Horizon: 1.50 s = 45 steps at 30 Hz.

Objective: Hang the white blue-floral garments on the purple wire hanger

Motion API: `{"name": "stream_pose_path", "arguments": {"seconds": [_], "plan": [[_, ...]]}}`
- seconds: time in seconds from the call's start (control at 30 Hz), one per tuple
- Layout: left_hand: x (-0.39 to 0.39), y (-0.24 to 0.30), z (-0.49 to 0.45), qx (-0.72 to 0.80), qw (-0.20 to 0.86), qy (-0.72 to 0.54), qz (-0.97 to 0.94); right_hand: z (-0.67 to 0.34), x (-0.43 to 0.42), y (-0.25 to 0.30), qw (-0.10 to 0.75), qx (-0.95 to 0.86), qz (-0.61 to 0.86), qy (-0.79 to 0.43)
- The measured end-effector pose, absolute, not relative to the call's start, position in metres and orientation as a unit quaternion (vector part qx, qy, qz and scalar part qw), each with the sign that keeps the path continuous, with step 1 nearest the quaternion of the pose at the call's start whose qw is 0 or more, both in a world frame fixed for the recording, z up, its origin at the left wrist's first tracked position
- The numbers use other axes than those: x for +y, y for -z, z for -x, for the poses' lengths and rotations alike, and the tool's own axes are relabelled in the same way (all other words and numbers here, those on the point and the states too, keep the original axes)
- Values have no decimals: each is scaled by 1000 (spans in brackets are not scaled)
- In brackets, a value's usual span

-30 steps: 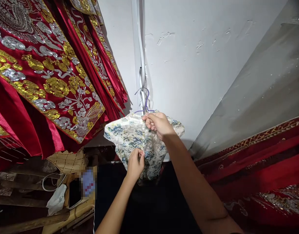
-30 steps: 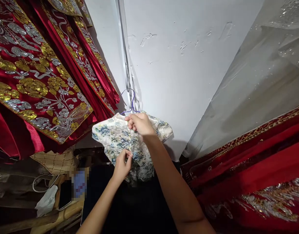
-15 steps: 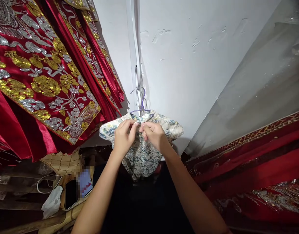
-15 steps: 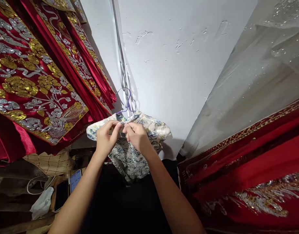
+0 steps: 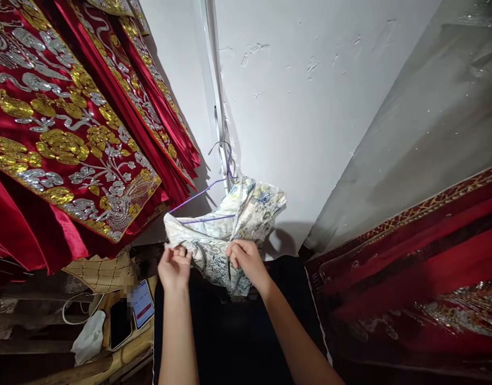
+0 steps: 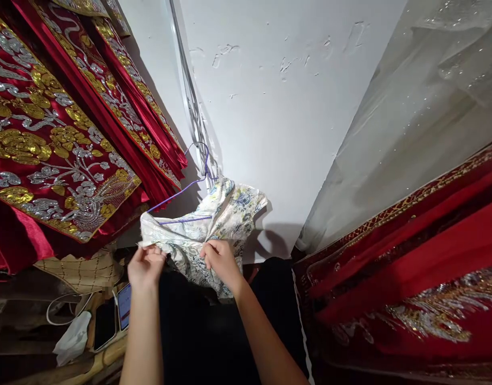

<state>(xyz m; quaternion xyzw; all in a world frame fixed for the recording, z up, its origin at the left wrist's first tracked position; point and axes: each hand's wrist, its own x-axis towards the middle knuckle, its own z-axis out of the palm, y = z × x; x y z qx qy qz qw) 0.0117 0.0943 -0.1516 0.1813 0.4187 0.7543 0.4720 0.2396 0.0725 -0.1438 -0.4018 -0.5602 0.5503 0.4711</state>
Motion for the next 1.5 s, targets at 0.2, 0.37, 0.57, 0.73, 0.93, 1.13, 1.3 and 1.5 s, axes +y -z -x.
{"name": "stream_pose_path", "arguments": {"seconds": [0.2,0.37,0.57,0.73,0.93,1.13,1.3,1.5], "plan": [[85,200,-61,483,522,-645,-279,-256,58,167,586,-431,439,-528],[83,195,-79,487,506,-606,-374,-285,64,191,497,-453,524,-522],[67,166,-107,451,455,-618,-456,-304,72,197,451,-518,597,-414],[45,147,-141,424,430,-538,-588,-290,68,172,515,-552,539,-374],[37,135,-150,403,385,-559,-614,-277,60,150,442,-499,412,-621],[45,136,-123,404,430,-511,-625,-282,63,106,336,-634,294,-631],[40,154,-91,459,439,-349,-689,-299,86,71,447,-721,381,-367],[36,146,-44,544,318,-371,-682,-290,134,85,591,-594,437,-327]]}}
